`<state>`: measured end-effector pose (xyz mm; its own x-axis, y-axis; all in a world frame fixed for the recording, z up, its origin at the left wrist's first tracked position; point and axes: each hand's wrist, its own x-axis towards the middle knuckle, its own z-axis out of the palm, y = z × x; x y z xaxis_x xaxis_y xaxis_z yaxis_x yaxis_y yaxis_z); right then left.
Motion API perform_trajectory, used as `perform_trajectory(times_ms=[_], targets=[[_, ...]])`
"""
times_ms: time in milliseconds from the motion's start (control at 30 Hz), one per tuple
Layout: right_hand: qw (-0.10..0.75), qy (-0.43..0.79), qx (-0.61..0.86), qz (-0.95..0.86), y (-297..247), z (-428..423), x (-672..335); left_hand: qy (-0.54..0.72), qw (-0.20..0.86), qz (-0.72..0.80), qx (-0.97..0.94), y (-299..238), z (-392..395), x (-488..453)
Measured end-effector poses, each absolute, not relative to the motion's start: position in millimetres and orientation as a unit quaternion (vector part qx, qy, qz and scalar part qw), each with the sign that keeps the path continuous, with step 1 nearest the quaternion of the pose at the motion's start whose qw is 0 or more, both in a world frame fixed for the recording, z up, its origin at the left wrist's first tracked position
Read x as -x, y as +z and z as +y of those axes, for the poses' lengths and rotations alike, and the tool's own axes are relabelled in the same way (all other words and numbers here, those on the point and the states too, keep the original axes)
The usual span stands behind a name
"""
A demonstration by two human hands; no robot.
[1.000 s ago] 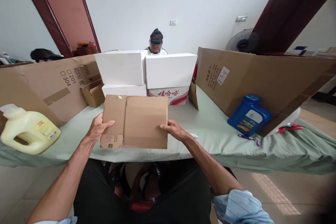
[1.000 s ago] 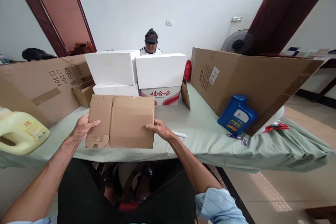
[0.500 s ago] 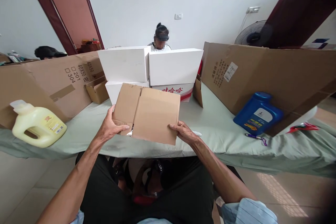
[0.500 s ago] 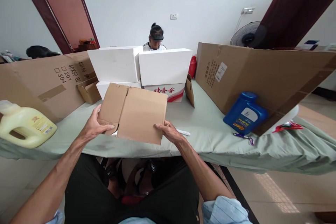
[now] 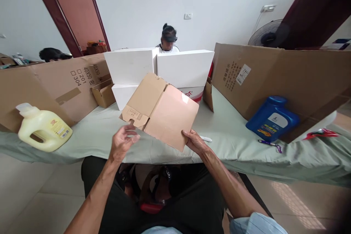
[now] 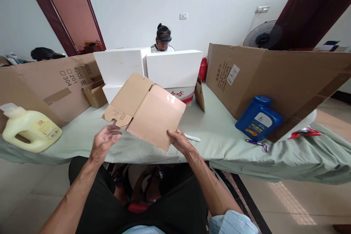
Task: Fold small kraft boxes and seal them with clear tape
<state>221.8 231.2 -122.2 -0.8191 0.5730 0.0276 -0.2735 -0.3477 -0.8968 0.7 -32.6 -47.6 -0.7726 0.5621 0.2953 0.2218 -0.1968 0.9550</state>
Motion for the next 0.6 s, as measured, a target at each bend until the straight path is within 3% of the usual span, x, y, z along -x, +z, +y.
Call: perform_trajectory(times_ms=[67, 233, 600], targets=[[0.262, 0.809, 0.143, -0.506, -126, 226, -220, 0.708, 0.169, 0.609, -0.315, -47, -25, -12], [0.267, 0.816, 0.136, -0.494, -134, 214, -217, 0.733, 0.147, 0.605, -0.275, -41, -10, -23], [0.320, 0.773, 0.166, -0.522, -125, 210, -237, 0.671, 0.201, 0.645, -0.304, -55, -7, -12]])
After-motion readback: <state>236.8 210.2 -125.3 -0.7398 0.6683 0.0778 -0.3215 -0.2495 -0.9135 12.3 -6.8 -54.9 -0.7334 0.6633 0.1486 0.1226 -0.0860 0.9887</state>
